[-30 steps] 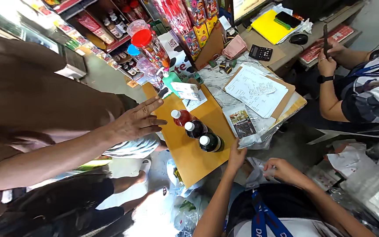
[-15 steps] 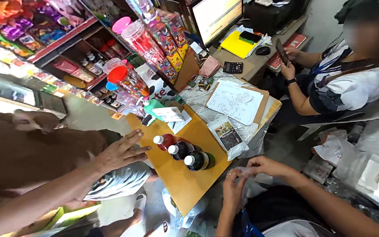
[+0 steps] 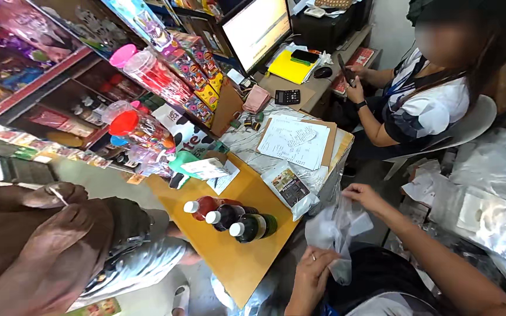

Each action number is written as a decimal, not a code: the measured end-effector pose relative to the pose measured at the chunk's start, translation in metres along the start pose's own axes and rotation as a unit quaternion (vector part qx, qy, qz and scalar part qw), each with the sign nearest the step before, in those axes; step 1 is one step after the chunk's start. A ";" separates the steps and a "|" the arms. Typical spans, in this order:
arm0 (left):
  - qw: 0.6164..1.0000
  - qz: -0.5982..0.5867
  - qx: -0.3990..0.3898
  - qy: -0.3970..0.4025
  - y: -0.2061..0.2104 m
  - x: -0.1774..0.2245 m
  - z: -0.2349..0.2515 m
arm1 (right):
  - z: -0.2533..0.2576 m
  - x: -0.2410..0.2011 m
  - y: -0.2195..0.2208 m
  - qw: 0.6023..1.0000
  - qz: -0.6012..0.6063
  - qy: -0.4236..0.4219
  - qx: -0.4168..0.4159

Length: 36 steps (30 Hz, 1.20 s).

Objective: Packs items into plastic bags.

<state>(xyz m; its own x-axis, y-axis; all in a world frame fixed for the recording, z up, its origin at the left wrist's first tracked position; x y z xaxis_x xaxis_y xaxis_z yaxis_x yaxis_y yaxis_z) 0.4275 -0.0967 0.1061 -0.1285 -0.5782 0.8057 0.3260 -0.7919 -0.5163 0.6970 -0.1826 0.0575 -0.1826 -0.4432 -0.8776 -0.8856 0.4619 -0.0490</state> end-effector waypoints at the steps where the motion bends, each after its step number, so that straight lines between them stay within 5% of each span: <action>1: 1.000 0.001 -0.015 0.004 -0.003 0.002 -0.004 | -0.002 0.000 -0.019 0.998 -0.019 -0.006 0.055; 5: 0.999 -0.014 0.006 -0.031 -0.048 0.008 -0.025 | -0.016 0.014 -0.111 0.960 -0.025 -0.020 0.277; 8: 0.998 -0.031 0.055 -0.027 -0.067 0.018 -0.010 | -0.024 0.003 -0.118 0.954 -0.040 0.001 0.296; 11: 0.995 -0.045 0.090 0.017 -0.068 0.025 0.016 | -0.035 -0.024 -0.102 0.946 -0.183 -0.034 0.265; 14: 0.990 -0.076 0.092 0.070 -0.062 0.031 0.040 | -0.053 -0.069 -0.070 0.930 -0.251 -0.172 0.205; 18: 0.982 -0.134 0.062 0.114 -0.041 0.036 0.060 | -0.074 -0.124 -0.001 0.918 -0.244 -0.309 -0.055; 21: 0.976 -0.165 0.050 0.132 -0.033 0.041 0.061 | -0.059 -0.108 0.046 0.883 -0.350 -0.246 -0.190; 23: 0.978 -0.160 0.064 0.121 -0.035 0.037 0.053 | -0.036 -0.086 0.056 0.883 -0.401 -0.166 -0.178; 27: 0.992 0.008 0.086 -0.090 -0.050 0.003 0.018 | -0.021 -0.079 0.034 0.925 -0.361 -0.074 -0.088; 30: 0.935 0.119 -0.023 -0.332 -0.051 -0.017 0.004 | -0.024 -0.074 0.030 0.912 -0.372 -0.038 -0.168; 33: 0.914 0.133 -0.067 -0.378 -0.045 -0.017 0.005 | -0.021 -0.062 0.032 0.876 -0.420 0.032 -0.233; 36: 0.932 0.079 -0.050 -0.350 -0.041 -0.013 0.014 | -0.016 -0.051 0.026 0.863 -0.457 0.086 -0.198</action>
<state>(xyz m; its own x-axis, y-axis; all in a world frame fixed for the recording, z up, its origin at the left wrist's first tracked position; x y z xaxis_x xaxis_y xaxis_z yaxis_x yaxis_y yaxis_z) 0.4286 -0.0541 0.1209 0.5682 -0.4474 0.6906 0.1952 -0.7420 -0.6413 0.6761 -0.1602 0.1092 0.6389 -0.6059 -0.4739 -0.7636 -0.4248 -0.4863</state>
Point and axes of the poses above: each hand's wrist, its own z-axis towards the middle knuckle, its own y-axis out of the palm, x = y × z, the point moved 3 cm from there along z, towards the middle knuckle, and after that the axes turned 10 degrees about -x, right-handed, at the moved point
